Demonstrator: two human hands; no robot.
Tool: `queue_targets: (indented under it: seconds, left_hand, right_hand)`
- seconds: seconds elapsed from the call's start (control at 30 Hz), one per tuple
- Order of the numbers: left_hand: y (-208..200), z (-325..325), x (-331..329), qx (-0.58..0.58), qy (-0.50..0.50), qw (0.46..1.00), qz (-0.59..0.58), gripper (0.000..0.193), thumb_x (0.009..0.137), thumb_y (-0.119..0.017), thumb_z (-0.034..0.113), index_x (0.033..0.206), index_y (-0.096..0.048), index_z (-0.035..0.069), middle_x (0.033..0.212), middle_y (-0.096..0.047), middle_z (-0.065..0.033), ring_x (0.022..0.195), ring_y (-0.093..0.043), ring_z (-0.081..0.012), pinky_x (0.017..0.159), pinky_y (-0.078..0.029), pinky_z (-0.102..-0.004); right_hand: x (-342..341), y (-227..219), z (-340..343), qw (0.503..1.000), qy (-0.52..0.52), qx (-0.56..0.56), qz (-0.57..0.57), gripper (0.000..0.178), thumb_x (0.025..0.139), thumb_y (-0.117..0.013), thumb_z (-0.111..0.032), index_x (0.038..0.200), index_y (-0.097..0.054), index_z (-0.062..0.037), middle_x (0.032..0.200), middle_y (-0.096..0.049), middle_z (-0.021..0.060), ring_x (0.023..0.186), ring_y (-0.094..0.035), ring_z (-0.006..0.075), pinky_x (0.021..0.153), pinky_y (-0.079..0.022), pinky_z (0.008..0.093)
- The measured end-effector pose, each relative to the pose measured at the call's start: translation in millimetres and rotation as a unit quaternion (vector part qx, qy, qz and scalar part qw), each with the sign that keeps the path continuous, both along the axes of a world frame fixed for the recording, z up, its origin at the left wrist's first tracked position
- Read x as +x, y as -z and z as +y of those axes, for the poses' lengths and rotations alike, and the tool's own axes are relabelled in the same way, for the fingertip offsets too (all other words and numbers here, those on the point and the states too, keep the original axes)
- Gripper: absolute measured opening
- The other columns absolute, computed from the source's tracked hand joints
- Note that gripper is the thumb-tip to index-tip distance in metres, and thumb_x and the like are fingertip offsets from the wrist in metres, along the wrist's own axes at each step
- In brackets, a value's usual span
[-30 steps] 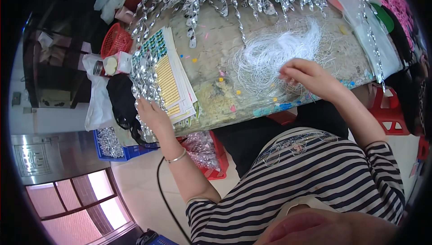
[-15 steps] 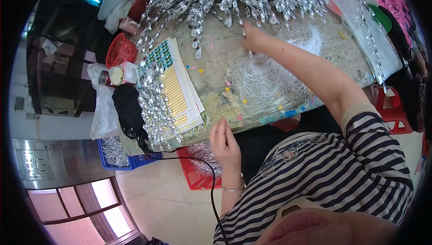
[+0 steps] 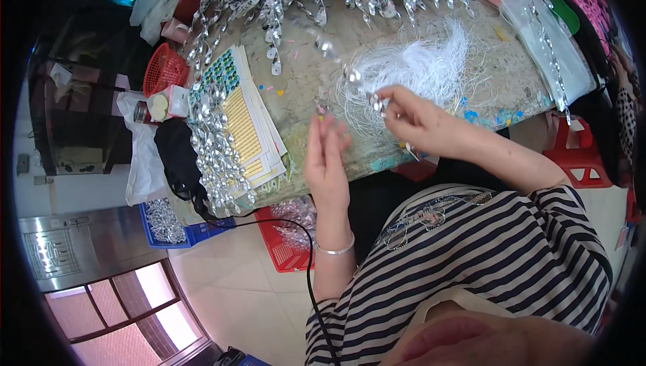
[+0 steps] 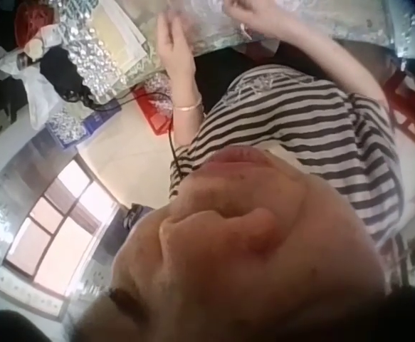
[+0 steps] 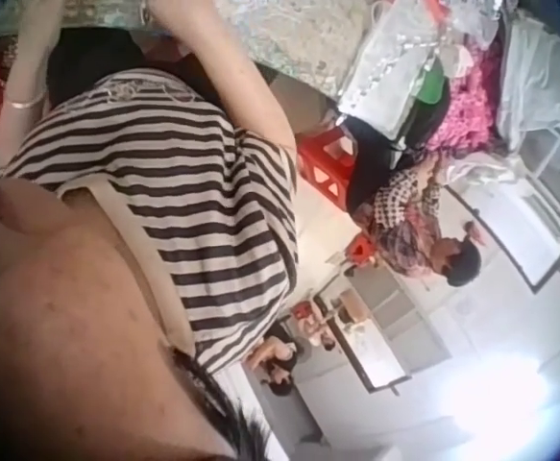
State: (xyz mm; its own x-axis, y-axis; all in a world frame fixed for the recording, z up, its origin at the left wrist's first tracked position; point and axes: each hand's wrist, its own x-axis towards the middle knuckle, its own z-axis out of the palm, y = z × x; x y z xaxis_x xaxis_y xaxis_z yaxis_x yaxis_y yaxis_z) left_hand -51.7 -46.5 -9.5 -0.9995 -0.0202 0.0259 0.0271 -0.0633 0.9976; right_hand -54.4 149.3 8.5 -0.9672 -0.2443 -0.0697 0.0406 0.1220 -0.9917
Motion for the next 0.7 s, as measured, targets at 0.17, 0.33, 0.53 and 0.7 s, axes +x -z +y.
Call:
queue_targets:
  seconds: [0.17,0.33,0.53,0.7]
  left_hand:
    - [-27.8,13.4,-19.4,0.183,-0.057,0.981,0.017,0.050,0.098,-0.042,0.013,0.143,-0.024,0.002,0.127,-0.050,-0.0140,0.106,-0.057,-0.0190,0.078,-0.051,-0.0290]
    - [-29.2,-10.2,-15.8,0.174,-0.116,0.977,0.051,0.027,0.097,-0.047,0.018,0.118,-0.044,0.002,0.099,-0.055,-0.0072,0.058,-0.044,-0.0057,0.044,-0.031,-0.0186]
    - [-43.7,-54.5,-0.7,0.164,-0.057,0.984,0.038,0.028,0.098,-0.045,0.020,0.123,-0.045,0.006,0.091,-0.054,-0.0053,0.047,-0.033,-0.0020,0.040,-0.023,-0.0170]
    - [-32.7,-49.6,29.9,0.033,0.026,0.997,-0.062,0.035,0.099,-0.044,0.019,0.126,-0.047,-0.002,0.093,-0.056,-0.0061,0.050,-0.041,-0.0034,0.041,-0.028,-0.0167]
  right_hand:
    - [45.3,3.1,-8.9,0.961,-0.124,0.174,0.179,0.038,0.087,-0.053,-0.006,0.124,-0.045,-0.0040,0.081,-0.060,0.0106,0.069,-0.060,0.0230,0.064,-0.048,0.0331]
    - [53.1,22.5,-10.1,0.968,-0.176,0.106,0.144,0.027,0.089,-0.057,-0.012,0.114,-0.056,-0.0020,0.089,-0.061,0.0157,0.077,-0.062,0.0274,0.070,-0.049,0.0352]
    - [19.1,13.2,5.4,0.983,-0.094,0.124,0.103,0.021,0.091,-0.055,-0.015,0.105,-0.061,-0.0006,0.087,-0.064,0.0112,0.075,-0.063,0.0204,0.069,-0.049,0.0298]
    - [-37.2,29.8,-3.5,0.962,-0.029,0.175,0.208,0.018,0.089,-0.058,-0.016,0.095,-0.065,-0.0010,0.083,-0.063,0.0102,0.077,-0.061,0.0227,0.067,-0.048,0.0318]
